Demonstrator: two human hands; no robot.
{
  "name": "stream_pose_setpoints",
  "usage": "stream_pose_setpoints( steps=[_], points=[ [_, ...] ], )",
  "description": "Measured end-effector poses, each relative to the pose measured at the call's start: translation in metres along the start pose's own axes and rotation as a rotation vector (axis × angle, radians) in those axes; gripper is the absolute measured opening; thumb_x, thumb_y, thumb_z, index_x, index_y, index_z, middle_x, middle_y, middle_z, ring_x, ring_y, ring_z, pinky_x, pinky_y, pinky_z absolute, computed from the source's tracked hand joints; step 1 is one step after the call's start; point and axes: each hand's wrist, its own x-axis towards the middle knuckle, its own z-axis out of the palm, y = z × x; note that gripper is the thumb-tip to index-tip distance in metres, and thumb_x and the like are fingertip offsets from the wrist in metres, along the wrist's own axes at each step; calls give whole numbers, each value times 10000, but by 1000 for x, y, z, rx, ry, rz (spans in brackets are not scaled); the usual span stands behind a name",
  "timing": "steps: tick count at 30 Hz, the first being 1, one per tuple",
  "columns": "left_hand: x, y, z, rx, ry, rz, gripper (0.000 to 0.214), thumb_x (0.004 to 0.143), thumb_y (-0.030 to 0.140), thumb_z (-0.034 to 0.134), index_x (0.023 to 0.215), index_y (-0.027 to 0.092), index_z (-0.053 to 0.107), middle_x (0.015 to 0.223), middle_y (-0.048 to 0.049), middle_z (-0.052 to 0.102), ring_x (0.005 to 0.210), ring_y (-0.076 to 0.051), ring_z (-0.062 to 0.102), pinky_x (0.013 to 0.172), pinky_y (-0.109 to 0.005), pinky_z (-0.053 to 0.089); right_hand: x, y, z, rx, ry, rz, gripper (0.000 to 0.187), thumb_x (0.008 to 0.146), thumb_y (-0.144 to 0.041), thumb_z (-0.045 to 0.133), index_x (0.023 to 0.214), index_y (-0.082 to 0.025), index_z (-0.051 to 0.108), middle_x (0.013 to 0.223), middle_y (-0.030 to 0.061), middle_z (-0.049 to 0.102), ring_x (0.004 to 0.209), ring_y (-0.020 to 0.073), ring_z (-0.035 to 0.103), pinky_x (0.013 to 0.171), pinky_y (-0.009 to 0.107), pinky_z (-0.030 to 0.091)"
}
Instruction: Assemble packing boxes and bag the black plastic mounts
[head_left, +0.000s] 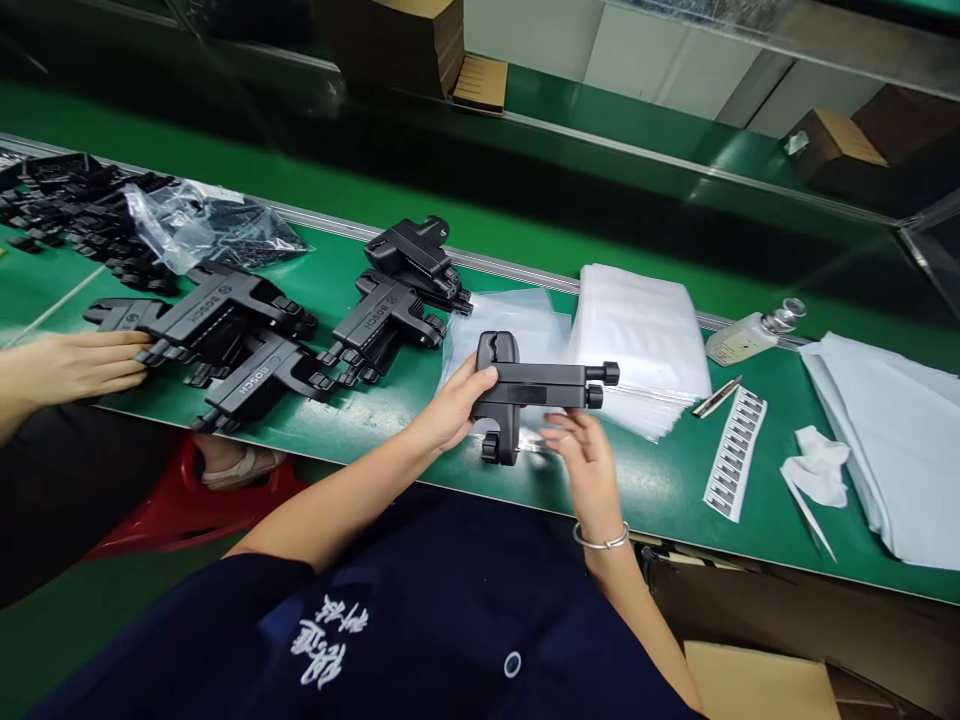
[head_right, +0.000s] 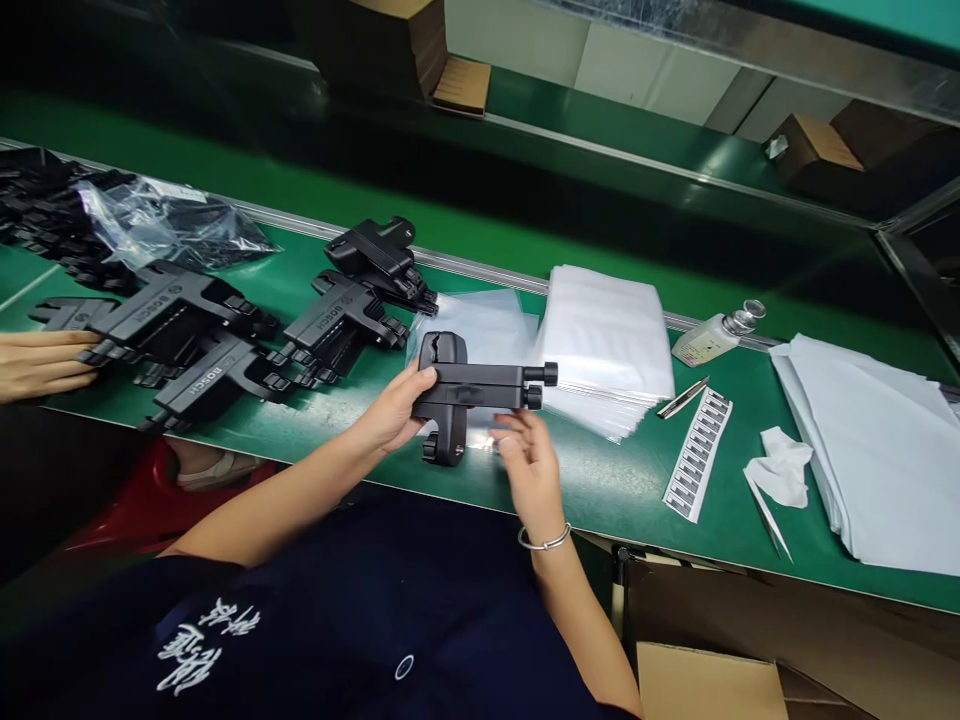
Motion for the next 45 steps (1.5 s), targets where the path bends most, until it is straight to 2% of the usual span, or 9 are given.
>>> stream_pose_setpoints(
  steps=[3, 10, 16, 20, 23, 31, 36, 41, 45],
  points=[
    [0, -2, -4, 52, -21, 34, 539, 729, 500, 726, 1153, 190, 600, 984, -50, 690, 938, -232, 653, 791, -306, 527, 5, -4, -15, -8, 195, -86, 362, 866, -449, 633, 1173, -259, 597, 1094, 55, 669, 885, 164, 687, 771, 321, 579],
    [-2, -10, -6, 344, -119, 352, 627, 751, 560, 716, 1233, 200, 538, 1212, -89, 605, 1167, -281, 532, 993, -358, 418, 13, -3, -25, -65, 135, 97, 382, 803, -567, 655, 765, -193, 591, 614, -29, 575, 577, 123, 570, 624, 288, 549],
    [-4, -11, -4, 383, -89, 267, 596, 785, 587, 663, 1214, 192, 538, 1163, -80, 611, 1168, -286, 521, 1011, -377, 394, 15, 0, -20, 140, 138, 77, 318, 755, -485, 731, 870, -223, 593, 784, -16, 600, 700, 123, 581, 661, 278, 562],
    [-1, -13, -3, 272, -56, 139, 491, 837, 561, 601, 1173, 206, 559, 1149, -54, 614, 1186, -275, 521, 1025, -381, 390, 16, 3, -20, 86, 114, 14, 308, 789, -451, 706, 982, -242, 587, 929, 18, 631, 818, 153, 599, 718, 299, 547],
    [-1, -14, -6, 332, -84, 207, 549, 808, 581, 631, 1190, 197, 550, 1172, -72, 601, 1176, -286, 517, 1028, -392, 384, 18, 7, -23, -15, 114, -51, 314, 828, -466, 656, 1026, -231, 590, 946, 27, 632, 856, 164, 588, 764, 306, 514],
    [-7, -8, -12, 547, -150, 367, 724, 732, 559, 723, 1319, 215, 476, 1202, -95, 589, 1086, -291, 552, 934, -371, 424, 23, 10, -31, -331, 138, -76, 466, 898, -585, 488, 618, -213, 501, 566, -30, 466, 547, 128, 418, 552, 272, 369],
    [-4, -8, -10, 431, -95, 372, 620, 797, 605, 639, 1251, 198, 526, 1182, -100, 598, 1121, -290, 536, 980, -385, 404, 21, 9, -31, -321, 82, -189, 308, 885, -509, 562, 960, -219, 636, 853, 18, 635, 802, 176, 571, 743, 304, 453],
    [-2, -12, -12, 342, -64, 359, 651, 693, 587, 747, 1191, 203, 580, 1115, -82, 632, 1104, -283, 554, 969, -367, 431, 22, 9, -32, -330, 82, -195, 294, 902, -478, 553, 1012, -227, 659, 868, 27, 646, 851, 195, 580, 818, 344, 466],
    [10, -11, -11, 53, 116, 171, 507, 721, 565, 709, 1062, 197, 631, 945, -51, 679, 1010, -264, 631, 873, -350, 506, 12, 8, -15, -362, -2, -252, 406, 953, -475, 460, 1272, -256, 580, 1026, 63, 650, 923, 206, 605, 865, 384, 493]
  ],
)
